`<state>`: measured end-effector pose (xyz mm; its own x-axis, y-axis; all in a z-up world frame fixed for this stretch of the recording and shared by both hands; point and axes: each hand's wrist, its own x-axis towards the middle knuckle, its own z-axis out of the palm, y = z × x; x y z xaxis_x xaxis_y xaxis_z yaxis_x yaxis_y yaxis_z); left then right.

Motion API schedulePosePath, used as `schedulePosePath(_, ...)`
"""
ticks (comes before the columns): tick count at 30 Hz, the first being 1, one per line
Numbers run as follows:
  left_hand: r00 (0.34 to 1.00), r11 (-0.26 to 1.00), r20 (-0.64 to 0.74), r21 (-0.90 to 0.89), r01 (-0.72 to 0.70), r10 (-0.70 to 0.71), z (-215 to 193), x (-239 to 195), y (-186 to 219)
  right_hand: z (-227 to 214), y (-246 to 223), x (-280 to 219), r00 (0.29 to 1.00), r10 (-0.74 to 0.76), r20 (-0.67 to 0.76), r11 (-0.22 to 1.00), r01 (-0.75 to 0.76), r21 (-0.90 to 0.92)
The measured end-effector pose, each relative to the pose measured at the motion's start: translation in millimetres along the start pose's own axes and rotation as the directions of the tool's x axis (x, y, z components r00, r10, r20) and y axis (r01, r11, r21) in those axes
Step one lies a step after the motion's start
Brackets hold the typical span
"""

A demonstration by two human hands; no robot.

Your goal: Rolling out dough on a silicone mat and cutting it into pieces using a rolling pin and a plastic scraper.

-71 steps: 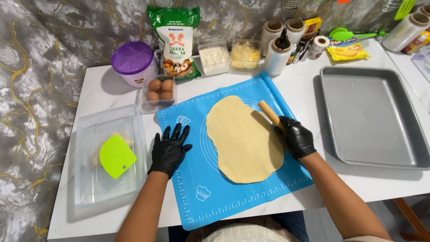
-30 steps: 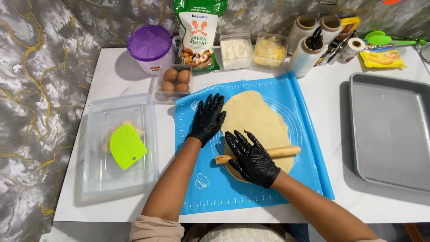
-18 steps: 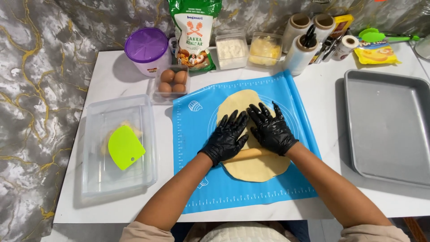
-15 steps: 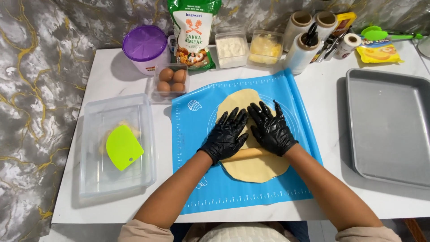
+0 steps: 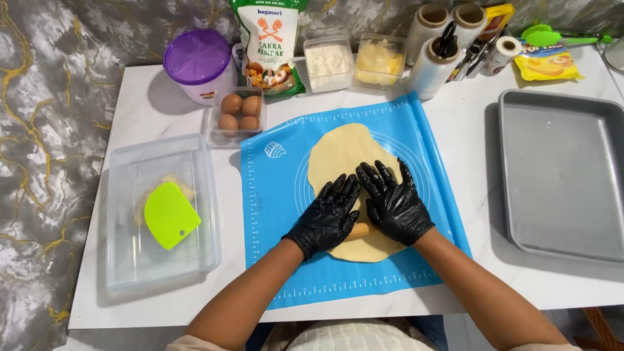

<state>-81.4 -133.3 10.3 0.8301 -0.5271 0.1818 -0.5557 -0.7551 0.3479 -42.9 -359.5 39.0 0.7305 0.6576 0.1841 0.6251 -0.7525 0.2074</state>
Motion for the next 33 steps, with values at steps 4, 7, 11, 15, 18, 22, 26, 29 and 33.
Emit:
schedulePosePath(4,1.000,1.000,0.025,-0.006,-0.007,0.007,-8,-9,16,-6,-7,-10,1.000,-0.009,-0.005,1.000,0.009,0.012)
schedulePosePath(7,0.997,0.999,0.075,-0.035,-0.006,0.009,-14,-15,28,-7,-12,-18,0.999,0.002,-0.048,0.999,0.000,0.041)
schedulePosePath(11,0.999,1.000,0.037,-0.016,-0.015,0.015,-12,-24,41,-11,-18,-32,0.991,-0.017,-0.133,1.000,0.019,0.012)
schedulePosePath(15,0.998,0.999,-0.046,0.038,-0.035,0.037,-6,-36,56,-10,-25,-49,0.973,-0.020,-0.230,0.997,0.037,0.071)
schedulePosePath(18,0.996,0.999,-0.081,-0.016,-0.033,0.032,7,-44,61,-17,-30,-59,0.962,-0.007,-0.274,0.993,0.038,0.109)
schedulePosePath(22,0.996,0.999,-0.083,-0.033,-0.020,0.017,11,-55,73,-28,-36,-68,0.949,-0.010,-0.315,0.983,0.067,0.172)
schedulePosePath(26,0.988,0.990,-0.127,0.114,-0.078,0.092,5,-68,91,-48,-44,-80,0.936,0.085,-0.340,0.857,0.105,0.504)
schedulePosePath(29,0.977,0.914,-0.127,0.391,-0.109,0.171,15,-80,98,-45,-50,-95,0.947,0.100,-0.305,0.837,0.086,0.540)
schedulePosePath(33,0.938,0.871,-0.176,0.452,-0.192,0.298,2,-93,113,-45,-61,-115,0.941,0.126,-0.315,0.837,0.069,0.543)
